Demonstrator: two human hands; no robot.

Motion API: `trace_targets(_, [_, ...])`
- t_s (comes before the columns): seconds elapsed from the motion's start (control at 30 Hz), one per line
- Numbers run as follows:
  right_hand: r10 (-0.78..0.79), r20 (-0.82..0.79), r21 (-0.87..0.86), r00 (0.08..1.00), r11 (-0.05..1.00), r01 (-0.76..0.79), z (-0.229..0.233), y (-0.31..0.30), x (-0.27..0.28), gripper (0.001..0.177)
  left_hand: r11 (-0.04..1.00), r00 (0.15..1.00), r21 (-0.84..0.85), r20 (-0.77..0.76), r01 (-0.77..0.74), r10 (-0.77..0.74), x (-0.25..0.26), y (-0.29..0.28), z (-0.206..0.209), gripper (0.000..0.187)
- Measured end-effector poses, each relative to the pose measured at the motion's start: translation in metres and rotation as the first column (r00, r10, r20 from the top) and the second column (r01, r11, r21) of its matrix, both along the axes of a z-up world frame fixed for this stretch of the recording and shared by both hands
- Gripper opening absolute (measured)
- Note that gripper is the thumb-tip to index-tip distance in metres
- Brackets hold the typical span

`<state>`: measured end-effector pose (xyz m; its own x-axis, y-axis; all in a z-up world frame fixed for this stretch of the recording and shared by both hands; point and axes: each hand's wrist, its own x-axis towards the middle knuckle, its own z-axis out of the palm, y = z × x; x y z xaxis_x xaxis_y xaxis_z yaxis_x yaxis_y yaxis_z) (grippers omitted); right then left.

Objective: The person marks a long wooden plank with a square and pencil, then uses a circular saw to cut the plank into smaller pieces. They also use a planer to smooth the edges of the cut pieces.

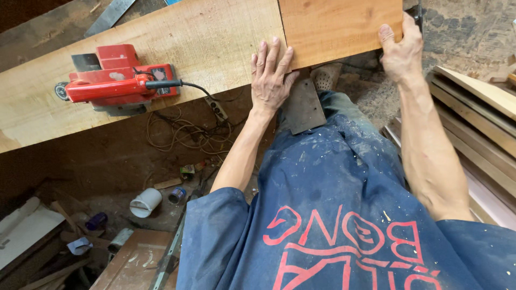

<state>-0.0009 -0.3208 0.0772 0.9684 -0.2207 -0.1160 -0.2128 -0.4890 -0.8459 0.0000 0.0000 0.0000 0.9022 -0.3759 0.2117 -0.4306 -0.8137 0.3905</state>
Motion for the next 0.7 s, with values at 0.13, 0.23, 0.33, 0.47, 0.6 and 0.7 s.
trace_targets(0.13, [-0.023, -0.13, 0.142, 0.991, 0.989, 0.042, 0.011, -0.002, 0.0, 0.04, 0.999, 1.0, 0.032, -0.026, -0.011, 0.012, -0.003, 0.002, -0.003, 0.068])
trace_targets(0.23, [0.012, -0.156, 0.177, 0.988, 0.984, 0.016, 0.013, -0.007, 0.0, 0.041, 0.999, 1.0, 0.036, 0.008, -0.006, 0.006, -0.002, 0.002, -0.005, 0.068])
trace_targets(0.33, [0.01, -0.183, 0.233, 0.983, 0.972, 0.034, 0.007, -0.011, -0.001, 0.043, 0.999, 1.0, 0.031, 0.025, -0.006, 0.005, -0.002, 0.003, -0.007, 0.069])
trace_targets(0.47, [0.0, -0.16, 0.404, 0.987, 0.913, 0.066, -0.004, -0.02, -0.002, 0.047, 1.0, 0.999, 0.019, 0.046, -0.006, 0.005, -0.003, 0.003, -0.009, 0.07])
trace_targets(0.6, [0.023, -0.137, 0.529, 0.99, 0.847, 0.053, -0.009, -0.025, 0.002, 0.048, 1.0, 0.999, 0.019, 0.042, 0.004, -0.005, -0.003, 0.005, -0.006, 0.068])
trace_targets(0.7, [0.002, -0.177, 0.531, 0.984, 0.842, 0.094, -0.006, -0.024, 0.003, 0.048, 1.0, 0.999, 0.026, 0.042, 0.016, -0.017, -0.002, 0.006, -0.004, 0.065])
